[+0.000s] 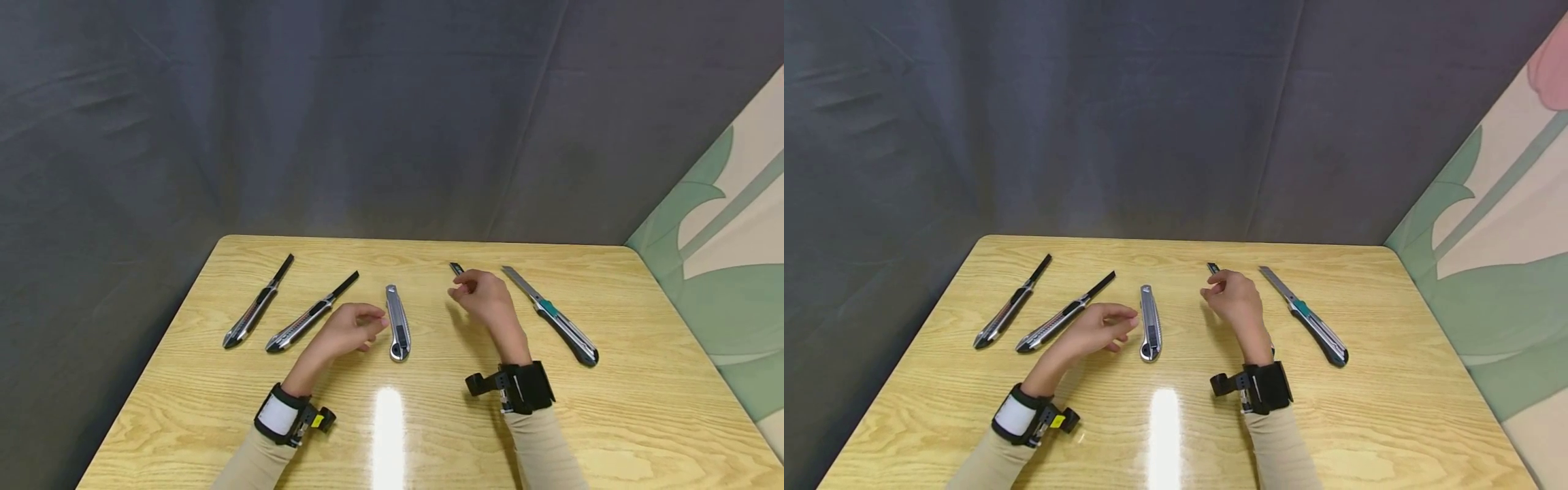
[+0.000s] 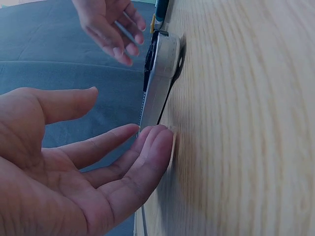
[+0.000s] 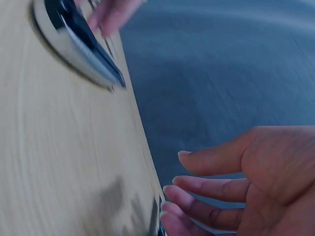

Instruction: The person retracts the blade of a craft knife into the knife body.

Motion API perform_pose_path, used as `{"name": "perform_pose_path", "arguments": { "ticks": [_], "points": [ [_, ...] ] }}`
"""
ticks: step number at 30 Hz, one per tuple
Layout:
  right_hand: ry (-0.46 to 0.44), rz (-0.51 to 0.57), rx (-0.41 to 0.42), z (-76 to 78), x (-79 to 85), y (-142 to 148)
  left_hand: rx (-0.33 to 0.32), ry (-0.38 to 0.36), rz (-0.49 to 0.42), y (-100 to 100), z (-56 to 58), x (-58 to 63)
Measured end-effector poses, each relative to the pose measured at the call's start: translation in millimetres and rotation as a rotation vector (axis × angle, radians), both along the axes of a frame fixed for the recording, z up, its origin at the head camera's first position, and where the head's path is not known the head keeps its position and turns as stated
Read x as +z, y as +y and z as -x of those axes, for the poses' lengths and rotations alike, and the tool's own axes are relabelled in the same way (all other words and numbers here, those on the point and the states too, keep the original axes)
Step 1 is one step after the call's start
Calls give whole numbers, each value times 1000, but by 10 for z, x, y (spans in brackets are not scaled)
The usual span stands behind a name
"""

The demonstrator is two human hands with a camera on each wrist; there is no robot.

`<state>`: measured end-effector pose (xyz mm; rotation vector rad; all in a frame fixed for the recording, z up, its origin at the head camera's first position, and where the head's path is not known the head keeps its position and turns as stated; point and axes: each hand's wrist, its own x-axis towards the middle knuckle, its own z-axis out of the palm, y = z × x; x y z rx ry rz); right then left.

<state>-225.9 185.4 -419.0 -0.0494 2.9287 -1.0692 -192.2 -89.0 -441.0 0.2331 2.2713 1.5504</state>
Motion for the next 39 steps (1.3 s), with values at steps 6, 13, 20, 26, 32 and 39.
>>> {"name": "perform_pose_path", "arguments": {
  "ticks": [6, 13, 20, 26, 32, 39],
  "points": [
    [-2, -22, -44, 8, -11, 300, 18, -7, -5, 5, 7, 1],
    [-120, -71, -67, -36, 28, 499, 32, -5, -17, 14, 9, 21],
    [-193, -134, -42, -29, 28, 562, 35, 9, -52, 15, 11, 34],
    [-233, -163, 1, -11, 14, 576, 43, 13, -68, 18, 22, 20],
    [-227, -191, -16, -15, -11, 556, 14, 9, -63, 32, -27, 131],
    [-193, -247, -67, -6, -69, 526, -2, 14, -67, 62, -138, 364]
  ]
}}
